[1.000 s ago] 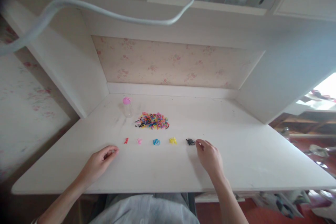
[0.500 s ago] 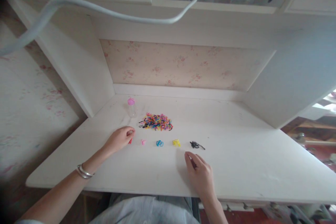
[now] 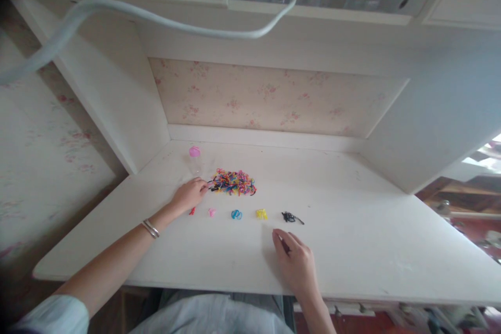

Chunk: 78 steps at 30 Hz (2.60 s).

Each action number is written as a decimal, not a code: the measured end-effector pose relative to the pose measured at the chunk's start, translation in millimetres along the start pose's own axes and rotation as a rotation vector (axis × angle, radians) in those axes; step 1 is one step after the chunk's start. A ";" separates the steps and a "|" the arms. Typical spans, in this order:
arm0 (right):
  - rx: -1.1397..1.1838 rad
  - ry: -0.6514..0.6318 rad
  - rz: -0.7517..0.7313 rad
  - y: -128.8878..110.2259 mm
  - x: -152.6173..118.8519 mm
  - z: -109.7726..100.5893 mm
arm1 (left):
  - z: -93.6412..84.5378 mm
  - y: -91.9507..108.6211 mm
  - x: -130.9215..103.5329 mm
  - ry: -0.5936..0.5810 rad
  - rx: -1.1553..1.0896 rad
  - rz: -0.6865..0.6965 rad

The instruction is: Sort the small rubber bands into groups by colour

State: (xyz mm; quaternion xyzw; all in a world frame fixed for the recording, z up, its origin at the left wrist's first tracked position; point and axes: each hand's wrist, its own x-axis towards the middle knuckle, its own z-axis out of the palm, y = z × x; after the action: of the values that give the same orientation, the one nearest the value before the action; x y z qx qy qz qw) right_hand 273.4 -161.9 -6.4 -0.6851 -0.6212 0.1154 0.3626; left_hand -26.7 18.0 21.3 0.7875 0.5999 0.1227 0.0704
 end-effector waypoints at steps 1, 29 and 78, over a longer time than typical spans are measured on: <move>0.002 0.003 -0.003 0.0 -0.3 -0.1 | -0.8 -0.7 -0.9 0.004 -0.001 0.000; 0.041 0.147 0.081 -0.6 -3.7 -3.4 | 37.2 233.0 -17.5 -0.141 -0.183 0.411; -0.543 -0.302 -0.035 -62.2 122.5 60.9 | -16.8 -20.4 -138.2 0.032 -0.724 -0.083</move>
State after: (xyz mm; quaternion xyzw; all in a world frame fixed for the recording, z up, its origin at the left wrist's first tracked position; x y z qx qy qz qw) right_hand 213.3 -28.0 26.0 -0.7213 -0.6878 0.0396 0.0720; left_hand -84.9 -110.0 17.1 0.6843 0.5501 0.3365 0.3404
